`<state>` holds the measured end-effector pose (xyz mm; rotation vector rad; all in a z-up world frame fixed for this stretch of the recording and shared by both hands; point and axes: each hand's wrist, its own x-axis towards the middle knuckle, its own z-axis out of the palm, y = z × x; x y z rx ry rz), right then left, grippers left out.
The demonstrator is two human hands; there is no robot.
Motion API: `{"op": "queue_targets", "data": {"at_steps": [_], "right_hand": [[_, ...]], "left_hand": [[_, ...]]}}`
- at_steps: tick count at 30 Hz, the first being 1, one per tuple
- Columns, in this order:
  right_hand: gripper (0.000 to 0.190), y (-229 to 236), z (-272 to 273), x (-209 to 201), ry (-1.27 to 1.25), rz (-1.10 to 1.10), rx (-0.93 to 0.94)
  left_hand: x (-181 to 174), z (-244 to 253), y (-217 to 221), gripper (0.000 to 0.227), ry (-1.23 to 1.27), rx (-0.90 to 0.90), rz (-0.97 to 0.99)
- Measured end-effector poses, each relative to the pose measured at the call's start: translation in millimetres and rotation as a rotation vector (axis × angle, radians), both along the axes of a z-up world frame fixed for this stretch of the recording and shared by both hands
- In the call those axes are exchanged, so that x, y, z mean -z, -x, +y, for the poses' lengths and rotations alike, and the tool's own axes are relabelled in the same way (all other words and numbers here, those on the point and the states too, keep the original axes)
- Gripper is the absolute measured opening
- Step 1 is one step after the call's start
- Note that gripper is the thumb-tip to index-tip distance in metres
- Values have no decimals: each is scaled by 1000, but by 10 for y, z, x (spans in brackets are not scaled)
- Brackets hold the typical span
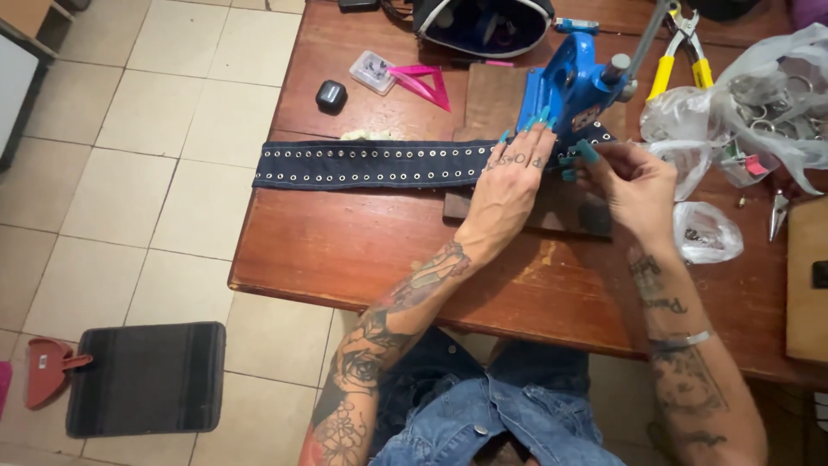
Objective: Attaching metal grommets to a leather belt using a hand press and manual adjustment tools
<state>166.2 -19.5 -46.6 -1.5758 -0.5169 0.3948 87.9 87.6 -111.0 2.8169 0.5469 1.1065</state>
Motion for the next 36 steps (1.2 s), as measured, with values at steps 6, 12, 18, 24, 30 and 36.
{"op": "queue_targets", "data": {"at_steps": [6, 12, 18, 24, 30, 36], "right_hand": [[23, -23, 10, -109, 219, -307, -76], [19, 245, -74, -242, 322, -490, -70], [17, 130, -272, 170, 160, 9, -4], [13, 162, -337, 35, 318, -133, -30], [15, 166, -345, -121, 438, -367, -79], [23, 104, -440, 76, 864, -1219, -158]], "left_hand": [[-187, 11, 119, 48, 13, 12, 166], [-225, 22, 123, 47, -17, -5, 130], [-204, 34, 119, 46, -22, -13, 131], [-211, 34, 114, 47, -6, -8, 136], [-249, 17, 142, 46, 30, 17, 130], [-269, -7, 151, 48, 47, 34, 159]]}}
